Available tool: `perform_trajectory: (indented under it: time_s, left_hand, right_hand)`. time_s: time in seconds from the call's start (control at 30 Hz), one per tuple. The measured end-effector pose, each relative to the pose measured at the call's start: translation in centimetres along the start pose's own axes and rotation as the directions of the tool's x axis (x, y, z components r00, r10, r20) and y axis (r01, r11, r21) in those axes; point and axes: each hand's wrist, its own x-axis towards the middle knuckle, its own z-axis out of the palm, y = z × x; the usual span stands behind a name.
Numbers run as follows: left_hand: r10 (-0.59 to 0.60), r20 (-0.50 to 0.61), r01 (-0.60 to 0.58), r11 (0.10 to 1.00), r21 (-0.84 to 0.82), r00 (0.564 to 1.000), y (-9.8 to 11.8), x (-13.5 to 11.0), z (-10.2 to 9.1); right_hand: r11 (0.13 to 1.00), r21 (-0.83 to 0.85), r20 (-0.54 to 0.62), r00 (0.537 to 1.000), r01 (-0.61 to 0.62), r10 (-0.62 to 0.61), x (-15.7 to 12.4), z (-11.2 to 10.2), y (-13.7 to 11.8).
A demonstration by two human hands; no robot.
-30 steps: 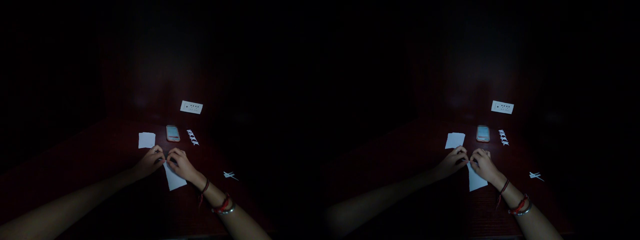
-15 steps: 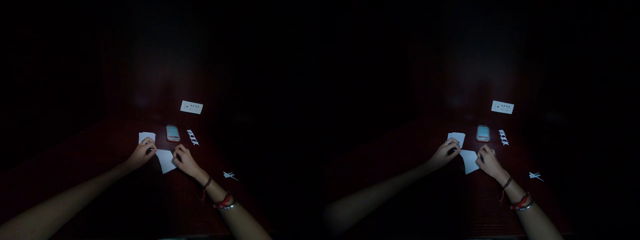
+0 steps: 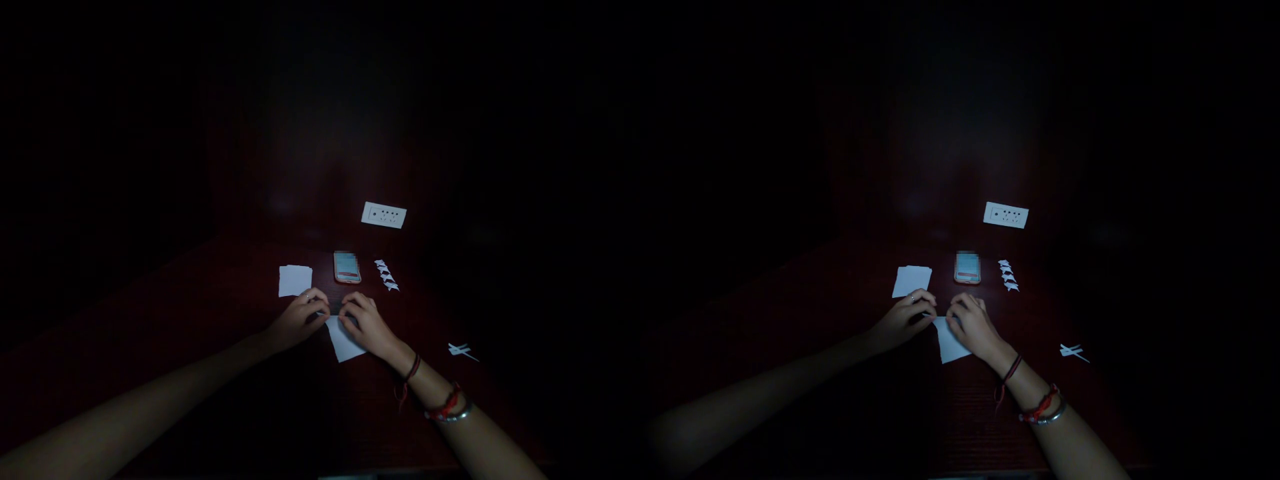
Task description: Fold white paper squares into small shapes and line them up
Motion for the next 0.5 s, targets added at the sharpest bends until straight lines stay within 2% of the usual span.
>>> perform_trajectory:
  time_s: [0.1, 0.23, 0.33, 0.4, 0.5]
  left_hand:
    - [0.006, -0.004, -0.006, 0.999, 0.045, 1.0, -0.4, -0.1, -0.1]
    - [-0.016, -0.011, 0.017, 0.994, 0.103, 1.0, -2.2, -0.2, -0.8]
    - [-0.063, -0.063, 0.069, 0.991, 0.113, 0.996, -3.4, -0.2, -1.5]
    - [-0.078, -0.078, 0.087, 0.99, 0.115, 0.994, -3.5, -0.2, -1.7]
    - [-0.075, -0.047, 0.078, 0.995, 0.064, 0.996, -2.4, -0.2, -1.3]
  right_hand:
    - [1.0, -0.004, 0.007, 1.0, 0.007, -0.007, 0.0, 0.0, -0.1]
    - [1.0, -0.015, -0.018, 1.0, -0.023, 0.022, -0.1, -0.1, 0.7]
    - [0.999, 0.008, -0.019, 0.999, -0.043, 0.044, -0.3, -0.2, 1.6]
    - [0.998, 0.051, 0.021, 0.999, -0.043, 0.042, -0.4, -0.1, 1.8]
    - [0.99, 0.14, 0.108, 0.994, -0.032, 0.017, -0.4, 0.1, 1.6]
